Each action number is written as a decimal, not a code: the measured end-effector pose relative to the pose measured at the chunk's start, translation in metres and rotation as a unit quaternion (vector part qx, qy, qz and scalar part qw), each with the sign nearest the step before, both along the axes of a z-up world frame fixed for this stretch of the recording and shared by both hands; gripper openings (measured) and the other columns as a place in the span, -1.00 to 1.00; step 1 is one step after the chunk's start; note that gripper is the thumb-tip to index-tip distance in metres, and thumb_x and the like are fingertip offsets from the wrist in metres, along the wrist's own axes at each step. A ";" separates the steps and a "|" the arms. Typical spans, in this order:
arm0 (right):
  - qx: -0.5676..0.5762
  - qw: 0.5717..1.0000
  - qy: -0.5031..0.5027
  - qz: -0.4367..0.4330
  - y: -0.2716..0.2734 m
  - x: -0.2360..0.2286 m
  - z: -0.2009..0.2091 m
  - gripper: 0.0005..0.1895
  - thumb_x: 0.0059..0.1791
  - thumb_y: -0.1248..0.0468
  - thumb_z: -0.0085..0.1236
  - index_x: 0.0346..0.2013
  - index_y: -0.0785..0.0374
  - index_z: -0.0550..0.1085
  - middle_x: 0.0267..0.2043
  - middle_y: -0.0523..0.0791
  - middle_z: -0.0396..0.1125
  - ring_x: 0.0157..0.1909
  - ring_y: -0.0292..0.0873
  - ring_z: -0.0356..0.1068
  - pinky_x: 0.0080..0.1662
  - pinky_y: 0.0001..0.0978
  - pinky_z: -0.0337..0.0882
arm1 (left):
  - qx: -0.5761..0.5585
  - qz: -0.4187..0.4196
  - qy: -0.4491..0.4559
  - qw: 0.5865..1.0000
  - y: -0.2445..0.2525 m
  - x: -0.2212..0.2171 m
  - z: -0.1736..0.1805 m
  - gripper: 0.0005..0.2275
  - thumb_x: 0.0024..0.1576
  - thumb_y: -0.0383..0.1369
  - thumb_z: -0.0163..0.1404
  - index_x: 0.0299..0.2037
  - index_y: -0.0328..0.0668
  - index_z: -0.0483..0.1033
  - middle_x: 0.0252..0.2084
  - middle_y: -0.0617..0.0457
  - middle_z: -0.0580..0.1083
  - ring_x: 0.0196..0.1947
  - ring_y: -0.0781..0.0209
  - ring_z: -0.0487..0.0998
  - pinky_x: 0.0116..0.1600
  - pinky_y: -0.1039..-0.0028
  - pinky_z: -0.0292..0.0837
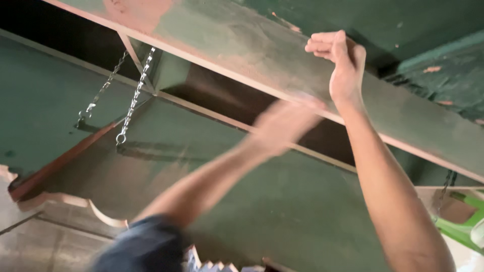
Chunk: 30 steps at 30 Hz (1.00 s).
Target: The person sands the edges and surfaces of a green wooden furniture piece using a sanding block. They work along the top edge, side panels, and decorative carved sections, removing old paint to reveal the wood underneath.
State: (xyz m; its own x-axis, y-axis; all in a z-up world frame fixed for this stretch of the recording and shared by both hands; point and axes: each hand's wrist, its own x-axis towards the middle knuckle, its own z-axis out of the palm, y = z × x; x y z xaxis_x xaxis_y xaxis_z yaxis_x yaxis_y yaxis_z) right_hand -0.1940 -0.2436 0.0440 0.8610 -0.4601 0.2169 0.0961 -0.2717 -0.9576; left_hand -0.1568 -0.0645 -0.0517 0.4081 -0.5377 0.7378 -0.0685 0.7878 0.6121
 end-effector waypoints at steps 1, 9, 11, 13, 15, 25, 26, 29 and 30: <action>0.013 1.000 0.003 0.002 -0.001 -0.005 0.001 -0.45 0.30 0.03 -0.28 0.05 0.50 0.48 -0.01 0.08 0.49 0.08 -0.06 0.52 0.20 -0.25 0.47 | 0.213 0.211 -0.319 0.899 -0.003 -0.023 0.009 -0.68 0.33 -0.40 -0.23 0.23 -0.40 0.37 0.20 -0.14 0.45 0.21 -0.01 0.45 0.29 0.19 0.36; 0.002 0.998 0.046 -0.039 -0.048 -0.165 0.014 -0.51 0.27 0.11 -0.19 0.11 0.56 0.44 0.04 0.15 0.44 0.12 0.02 0.50 0.19 -0.19 0.47 | 0.386 0.378 -0.536 0.649 0.061 0.059 0.051 -0.71 0.15 -0.38 0.00 0.08 -0.20 0.51 0.06 -0.09 0.53 0.12 -0.06 0.51 0.17 0.14 0.38; -0.027 0.994 0.063 -0.086 -0.060 -0.216 0.015 -0.54 0.27 0.15 -0.23 0.11 0.56 0.43 0.04 0.15 0.44 0.11 0.03 0.49 0.20 -0.17 0.47 | 0.339 0.476 -0.538 0.608 0.052 0.030 0.047 -0.67 0.09 -0.33 0.00 0.07 -0.22 0.51 0.05 -0.12 0.54 0.12 -0.10 0.51 0.18 0.11 0.38; -0.043 0.990 0.073 -0.108 -0.076 -0.257 0.012 -0.56 0.30 0.18 -0.23 0.10 0.58 0.42 0.04 0.15 0.42 0.09 0.03 0.49 0.18 -0.17 0.49 | 0.248 0.321 -0.460 0.790 -0.002 -0.031 0.034 -0.66 0.27 -0.49 0.02 0.27 -0.26 0.45 0.27 -0.03 0.44 0.29 0.07 0.44 0.38 0.29 0.36; -0.039 0.993 0.050 -0.098 -0.092 -0.286 0.007 -0.59 0.32 0.21 -0.17 0.06 0.61 0.42 0.01 0.15 0.39 0.07 0.03 0.50 0.14 -0.19 0.50 | 0.279 0.288 -0.521 0.754 -0.056 -0.100 0.037 -0.59 0.17 -0.49 0.00 0.27 -0.24 0.48 0.24 0.00 0.46 0.25 0.14 0.47 0.27 0.37 0.39; -0.194 0.948 0.020 -0.252 -0.195 -0.385 -0.034 -0.57 0.40 0.19 -0.16 -0.05 0.62 0.37 -0.10 0.14 0.45 -0.10 -0.06 0.45 0.04 -0.31 0.46 | 0.485 0.458 -0.519 0.534 -0.028 -0.059 0.052 -0.74 0.30 -0.41 0.02 0.18 0.07 0.51 0.16 0.09 0.50 0.23 0.16 0.49 0.28 0.33 0.41; -0.181 0.944 0.032 -0.274 -0.202 -0.391 -0.039 -0.57 0.38 0.18 -0.17 -0.02 0.59 0.43 -0.10 0.10 0.48 -0.07 -0.08 0.52 0.05 -0.34 0.50 | 0.471 0.445 -0.496 0.578 -0.039 -0.079 0.035 -0.72 0.30 -0.41 0.01 0.21 0.07 0.49 0.19 0.11 0.48 0.25 0.19 0.47 0.30 0.34 0.39; -0.175 0.947 0.059 -0.263 -0.211 -0.394 -0.042 -0.55 0.37 0.16 -0.17 -0.01 0.56 0.49 -0.11 0.07 0.50 -0.03 -0.10 0.57 0.04 -0.38 0.49 | 0.403 0.353 -0.460 0.708 -0.098 -0.170 0.004 -0.65 0.30 -0.42 0.00 0.30 0.09 0.43 0.29 0.17 0.42 0.32 0.26 0.41 0.37 0.38 0.32; -0.179 0.947 0.063 -0.258 -0.212 -0.393 -0.042 -0.55 0.38 0.16 -0.16 -0.01 0.56 0.48 -0.11 0.07 0.50 -0.03 -0.10 0.56 0.03 -0.39 0.47 | 0.349 0.323 -0.478 0.738 -0.116 -0.201 0.005 -0.63 0.31 -0.43 0.00 0.33 0.09 0.41 0.32 0.19 0.39 0.34 0.29 0.39 0.39 0.40 0.30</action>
